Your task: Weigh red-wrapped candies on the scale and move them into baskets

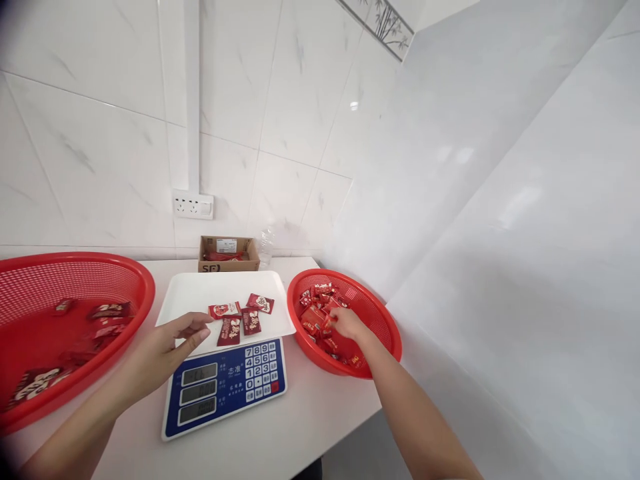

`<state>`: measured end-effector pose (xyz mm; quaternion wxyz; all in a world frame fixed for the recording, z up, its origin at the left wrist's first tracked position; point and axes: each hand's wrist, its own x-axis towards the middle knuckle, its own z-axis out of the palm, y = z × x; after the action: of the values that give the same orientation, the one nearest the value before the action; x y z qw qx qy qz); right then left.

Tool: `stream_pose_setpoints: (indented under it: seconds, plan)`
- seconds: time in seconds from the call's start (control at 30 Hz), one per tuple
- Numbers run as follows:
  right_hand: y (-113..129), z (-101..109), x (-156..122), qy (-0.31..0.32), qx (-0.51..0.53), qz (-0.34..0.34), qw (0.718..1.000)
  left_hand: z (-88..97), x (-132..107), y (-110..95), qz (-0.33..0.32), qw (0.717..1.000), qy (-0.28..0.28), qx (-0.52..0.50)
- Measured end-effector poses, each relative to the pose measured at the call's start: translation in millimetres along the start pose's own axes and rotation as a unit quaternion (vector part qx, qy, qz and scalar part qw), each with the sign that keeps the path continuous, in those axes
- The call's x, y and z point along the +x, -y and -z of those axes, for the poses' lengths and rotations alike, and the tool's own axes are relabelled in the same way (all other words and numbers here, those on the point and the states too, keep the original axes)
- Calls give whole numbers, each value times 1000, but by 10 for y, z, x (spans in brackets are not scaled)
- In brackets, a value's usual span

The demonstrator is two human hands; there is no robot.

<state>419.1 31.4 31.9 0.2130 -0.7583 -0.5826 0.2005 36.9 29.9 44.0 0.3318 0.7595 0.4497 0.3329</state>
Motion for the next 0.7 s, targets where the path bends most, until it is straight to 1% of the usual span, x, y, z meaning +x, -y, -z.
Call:
stream_pose_setpoints:
  seconds: [0.07,0.17,0.23,0.3,0.4,0.47,0.53,0.6,0.7]
  plan:
    - [210,48,4,-29,11,32,999,3,-3,-10,-3,1000,1,-2]
    - [638,7,-17,-36,31,98,994,3,-8,-11,-11,1000,6,-2]
    - [942,-117,-30,-9,46,142,989,8,-13,-7,-14,1000,10,2]
    - [1212,-298,-23,25,52,171,984,20,-19,-6,-15,1000,10,6]
    - [1499,-579,29,58,57,187,979,48,-31,-11,-22,1000,2,3]
    - [1601,-708,75,55,60,188,979,70,-39,-16,-29,1000,-3,-6]
    - [1636,-766,107,39,64,187,979,89,-43,-22,-33,999,-8,-14]
    - [1621,-760,110,25,68,189,979,105,-43,-31,-31,999,-15,-19]
    - [1552,-691,54,18,72,193,978,116,-40,-46,-32,999,-19,-23]
